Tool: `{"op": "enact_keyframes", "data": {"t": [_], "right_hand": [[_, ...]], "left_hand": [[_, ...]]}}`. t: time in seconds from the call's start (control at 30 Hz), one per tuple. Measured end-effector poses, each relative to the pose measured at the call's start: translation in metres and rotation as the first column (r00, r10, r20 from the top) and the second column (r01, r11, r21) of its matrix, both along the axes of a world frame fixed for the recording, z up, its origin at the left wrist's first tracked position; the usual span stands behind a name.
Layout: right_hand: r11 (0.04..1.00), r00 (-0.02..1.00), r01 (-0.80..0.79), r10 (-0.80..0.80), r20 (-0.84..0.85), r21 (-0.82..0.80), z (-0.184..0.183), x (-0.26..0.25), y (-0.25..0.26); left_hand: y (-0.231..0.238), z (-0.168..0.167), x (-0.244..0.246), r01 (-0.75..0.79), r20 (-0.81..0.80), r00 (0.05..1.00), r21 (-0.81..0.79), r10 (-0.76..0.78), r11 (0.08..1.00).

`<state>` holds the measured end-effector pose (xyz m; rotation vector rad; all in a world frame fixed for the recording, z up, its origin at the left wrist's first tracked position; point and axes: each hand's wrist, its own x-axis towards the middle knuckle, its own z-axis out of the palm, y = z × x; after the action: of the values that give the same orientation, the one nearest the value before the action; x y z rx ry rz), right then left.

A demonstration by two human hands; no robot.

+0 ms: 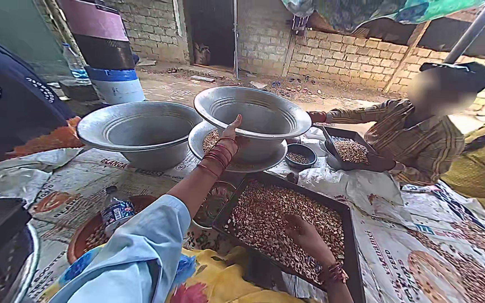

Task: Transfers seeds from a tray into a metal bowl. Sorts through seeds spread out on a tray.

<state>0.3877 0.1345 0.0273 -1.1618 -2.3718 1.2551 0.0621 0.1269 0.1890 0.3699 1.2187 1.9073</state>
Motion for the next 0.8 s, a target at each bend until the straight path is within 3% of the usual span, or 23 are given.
{"op": "enact_keyframes", "data": {"t": [0.13,0.27,0.43,0.57,0.7,0.8], "right_hand": [[0.997,0.996,-0.058,0.054,0.068,0.052,0.003,0.002,-0.003],[0.989,0.983,-0.104,0.086,0.160,0.105,-0.005,0.001,0.001],[0.983,0.981,-0.138,0.119,0.156,0.121,-0.009,0.000,0.000],[0.965,0.972,-0.178,0.142,0.186,0.191,-0.008,0.000,-0.003],[0.959,0.974,-0.189,0.156,0.165,0.210,-0.015,0.000,-0.001],[0.950,0.974,-0.208,0.178,0.140,0.233,-0.020,0.003,0.001]], "left_hand": [[0.024,-0.010,-0.004,0.005,0.036,0.999,-0.007,-0.005,1.000],[0.025,-0.011,0.000,-0.097,0.103,0.990,0.048,0.092,0.994],[0.007,-0.024,-0.017,-0.235,0.175,0.961,0.105,0.215,0.966],[-0.006,-0.048,-0.058,-0.343,0.293,0.917,0.228,0.271,0.911],[-0.031,-0.046,-0.066,-0.416,0.429,0.871,0.382,0.240,0.825],[-0.042,-0.043,-0.080,-0.456,0.419,0.865,0.431,0.274,0.779]]}}
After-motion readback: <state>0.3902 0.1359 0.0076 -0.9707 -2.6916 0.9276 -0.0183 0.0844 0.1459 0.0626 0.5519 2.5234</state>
